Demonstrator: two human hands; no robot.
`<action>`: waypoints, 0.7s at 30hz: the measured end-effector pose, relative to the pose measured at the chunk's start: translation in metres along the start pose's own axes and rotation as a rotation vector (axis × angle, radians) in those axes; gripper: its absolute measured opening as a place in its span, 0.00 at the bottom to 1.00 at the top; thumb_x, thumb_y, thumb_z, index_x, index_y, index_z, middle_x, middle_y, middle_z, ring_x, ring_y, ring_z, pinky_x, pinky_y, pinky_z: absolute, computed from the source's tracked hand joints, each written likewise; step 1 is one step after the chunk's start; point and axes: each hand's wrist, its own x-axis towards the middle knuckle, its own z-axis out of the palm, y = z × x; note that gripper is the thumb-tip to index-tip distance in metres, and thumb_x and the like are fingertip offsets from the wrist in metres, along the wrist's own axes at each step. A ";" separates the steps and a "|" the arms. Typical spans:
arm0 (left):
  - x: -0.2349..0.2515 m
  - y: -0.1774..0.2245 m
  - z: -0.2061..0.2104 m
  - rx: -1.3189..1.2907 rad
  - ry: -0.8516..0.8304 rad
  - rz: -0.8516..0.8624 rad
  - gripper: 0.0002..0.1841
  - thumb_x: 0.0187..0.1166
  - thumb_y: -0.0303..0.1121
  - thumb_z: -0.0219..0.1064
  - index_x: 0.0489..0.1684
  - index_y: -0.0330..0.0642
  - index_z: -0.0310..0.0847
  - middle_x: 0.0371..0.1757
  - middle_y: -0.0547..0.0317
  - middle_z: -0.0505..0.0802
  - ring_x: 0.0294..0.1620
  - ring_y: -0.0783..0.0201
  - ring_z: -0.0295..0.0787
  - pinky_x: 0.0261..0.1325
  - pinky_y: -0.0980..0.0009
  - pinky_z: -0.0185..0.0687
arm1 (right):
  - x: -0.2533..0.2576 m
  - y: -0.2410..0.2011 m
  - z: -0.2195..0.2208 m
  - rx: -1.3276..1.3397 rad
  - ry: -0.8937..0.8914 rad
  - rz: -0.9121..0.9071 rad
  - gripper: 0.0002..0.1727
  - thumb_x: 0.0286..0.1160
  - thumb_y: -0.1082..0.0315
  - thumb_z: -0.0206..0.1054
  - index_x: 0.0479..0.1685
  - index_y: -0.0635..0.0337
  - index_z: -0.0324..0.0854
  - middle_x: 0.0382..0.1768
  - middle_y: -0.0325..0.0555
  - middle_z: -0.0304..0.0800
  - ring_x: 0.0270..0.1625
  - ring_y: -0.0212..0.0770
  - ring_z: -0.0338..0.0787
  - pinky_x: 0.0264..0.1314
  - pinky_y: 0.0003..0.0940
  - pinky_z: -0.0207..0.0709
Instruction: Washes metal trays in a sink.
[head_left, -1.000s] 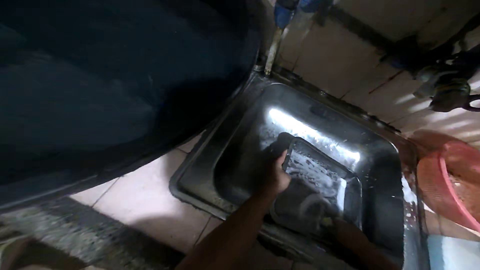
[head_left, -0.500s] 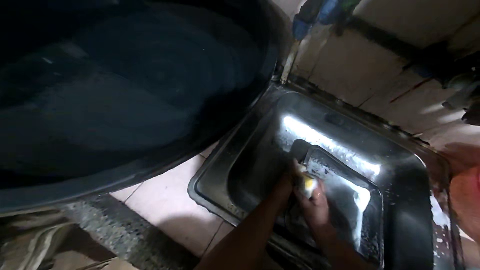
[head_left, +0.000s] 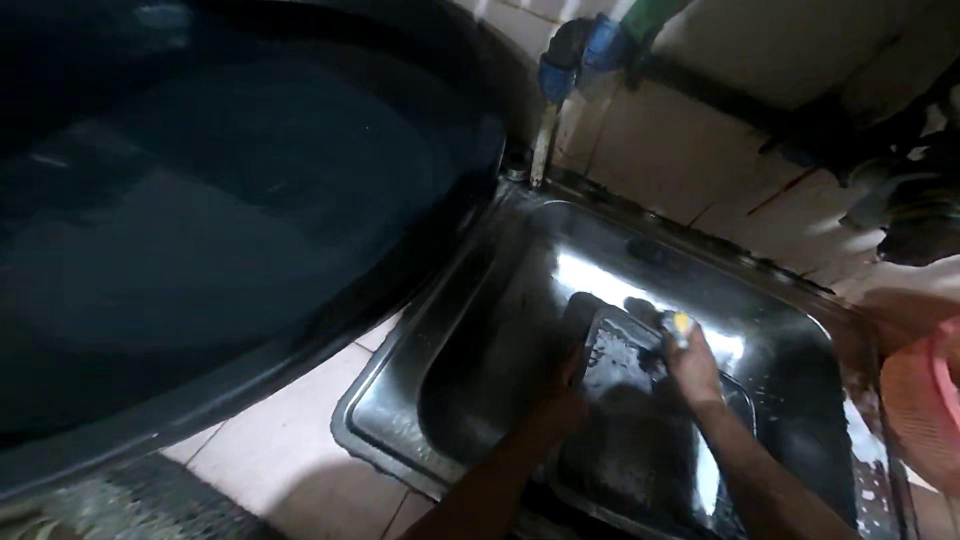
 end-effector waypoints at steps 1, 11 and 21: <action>0.001 -0.002 0.000 -0.003 0.002 0.020 0.45 0.79 0.23 0.65 0.97 0.54 0.42 0.92 0.50 0.64 0.86 0.55 0.70 0.83 0.56 0.70 | 0.004 0.030 -0.007 -0.010 0.014 0.061 0.31 0.88 0.58 0.61 0.85 0.65 0.64 0.71 0.69 0.81 0.73 0.66 0.83 0.76 0.65 0.73; -0.001 0.000 0.004 -0.043 0.005 -0.034 0.48 0.76 0.21 0.65 0.98 0.55 0.39 0.92 0.49 0.63 0.87 0.55 0.68 0.82 0.56 0.70 | -0.066 0.102 0.027 0.074 0.310 0.095 0.32 0.70 0.71 0.74 0.73 0.81 0.73 0.72 0.83 0.75 0.78 0.77 0.73 0.85 0.64 0.61; -0.001 -0.013 0.003 -0.076 0.038 -0.036 0.51 0.72 0.26 0.71 0.98 0.56 0.41 0.90 0.46 0.67 0.83 0.51 0.72 0.78 0.50 0.75 | -0.062 -0.083 0.070 0.901 0.113 0.187 0.32 0.76 0.75 0.72 0.79 0.73 0.65 0.70 0.67 0.80 0.71 0.52 0.84 0.76 0.45 0.77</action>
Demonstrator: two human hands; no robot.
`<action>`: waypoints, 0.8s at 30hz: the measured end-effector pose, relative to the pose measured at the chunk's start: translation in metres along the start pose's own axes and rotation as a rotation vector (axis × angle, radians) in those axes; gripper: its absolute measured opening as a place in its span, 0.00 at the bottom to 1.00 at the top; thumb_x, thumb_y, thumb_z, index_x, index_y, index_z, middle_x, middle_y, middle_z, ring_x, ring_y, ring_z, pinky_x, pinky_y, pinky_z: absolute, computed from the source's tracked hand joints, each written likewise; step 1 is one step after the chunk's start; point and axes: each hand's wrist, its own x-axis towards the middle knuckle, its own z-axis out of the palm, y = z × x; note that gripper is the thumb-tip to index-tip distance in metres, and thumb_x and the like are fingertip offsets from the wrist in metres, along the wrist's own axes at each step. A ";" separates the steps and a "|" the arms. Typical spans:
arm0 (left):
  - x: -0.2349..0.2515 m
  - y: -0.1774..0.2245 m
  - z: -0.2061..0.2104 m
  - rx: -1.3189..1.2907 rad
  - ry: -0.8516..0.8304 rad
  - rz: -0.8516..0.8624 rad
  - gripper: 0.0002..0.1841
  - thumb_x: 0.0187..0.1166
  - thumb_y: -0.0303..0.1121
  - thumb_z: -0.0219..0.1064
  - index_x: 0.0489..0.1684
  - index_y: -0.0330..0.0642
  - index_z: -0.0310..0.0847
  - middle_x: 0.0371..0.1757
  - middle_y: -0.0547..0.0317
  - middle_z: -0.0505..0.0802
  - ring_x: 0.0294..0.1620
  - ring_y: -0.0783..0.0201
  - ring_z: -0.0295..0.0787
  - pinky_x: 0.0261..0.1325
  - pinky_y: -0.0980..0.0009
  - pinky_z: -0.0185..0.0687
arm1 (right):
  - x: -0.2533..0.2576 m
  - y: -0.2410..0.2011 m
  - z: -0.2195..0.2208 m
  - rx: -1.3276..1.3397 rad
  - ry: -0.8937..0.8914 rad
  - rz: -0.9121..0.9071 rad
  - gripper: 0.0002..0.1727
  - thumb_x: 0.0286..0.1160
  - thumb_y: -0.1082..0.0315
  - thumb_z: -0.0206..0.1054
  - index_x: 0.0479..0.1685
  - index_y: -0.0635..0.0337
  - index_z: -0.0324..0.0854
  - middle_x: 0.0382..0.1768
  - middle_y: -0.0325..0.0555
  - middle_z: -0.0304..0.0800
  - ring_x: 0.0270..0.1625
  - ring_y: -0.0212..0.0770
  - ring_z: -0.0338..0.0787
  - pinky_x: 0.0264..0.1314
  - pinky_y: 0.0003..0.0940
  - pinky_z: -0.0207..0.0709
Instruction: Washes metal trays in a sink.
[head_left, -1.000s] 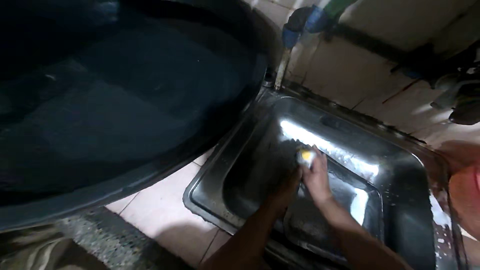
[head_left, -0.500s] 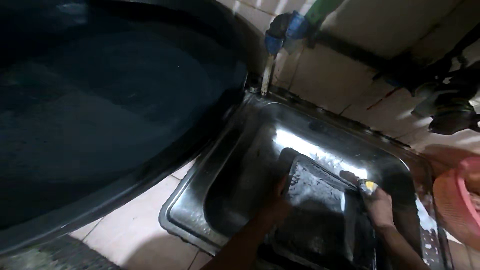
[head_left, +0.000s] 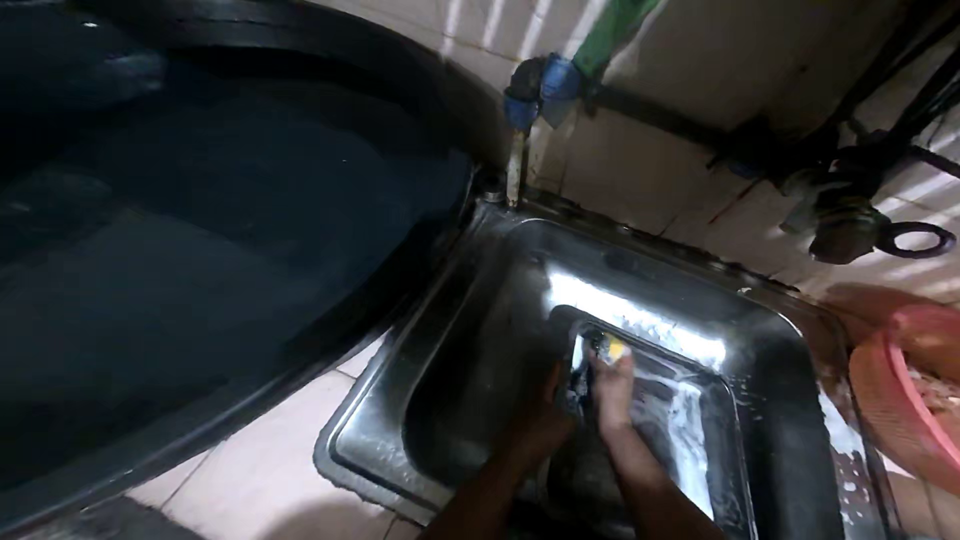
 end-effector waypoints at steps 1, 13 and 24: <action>0.001 -0.002 0.000 -0.042 -0.020 0.015 0.49 0.75 0.30 0.71 0.98 0.55 0.41 0.91 0.46 0.65 0.85 0.51 0.70 0.80 0.50 0.73 | -0.004 -0.008 0.007 0.093 -0.049 0.040 0.31 0.78 0.75 0.70 0.80 0.70 0.65 0.70 0.64 0.81 0.68 0.48 0.86 0.72 0.43 0.79; 0.000 -0.009 0.004 -0.298 0.077 0.071 0.34 0.94 0.56 0.42 0.88 0.40 0.63 0.88 0.48 0.71 0.88 0.57 0.65 0.89 0.55 0.62 | -0.066 0.039 -0.047 0.169 -0.509 0.231 0.30 0.65 0.85 0.67 0.72 0.72 0.71 0.54 0.47 0.89 0.53 0.29 0.89 0.57 0.27 0.85; 0.004 0.005 0.011 -0.017 0.031 -0.041 0.48 0.80 0.22 0.63 0.98 0.63 0.37 0.85 0.41 0.73 0.78 0.46 0.77 0.75 0.48 0.75 | -0.052 -0.016 -0.063 -1.048 -1.228 0.125 0.26 0.75 0.64 0.73 0.73 0.57 0.81 0.67 0.63 0.85 0.70 0.61 0.83 0.73 0.65 0.71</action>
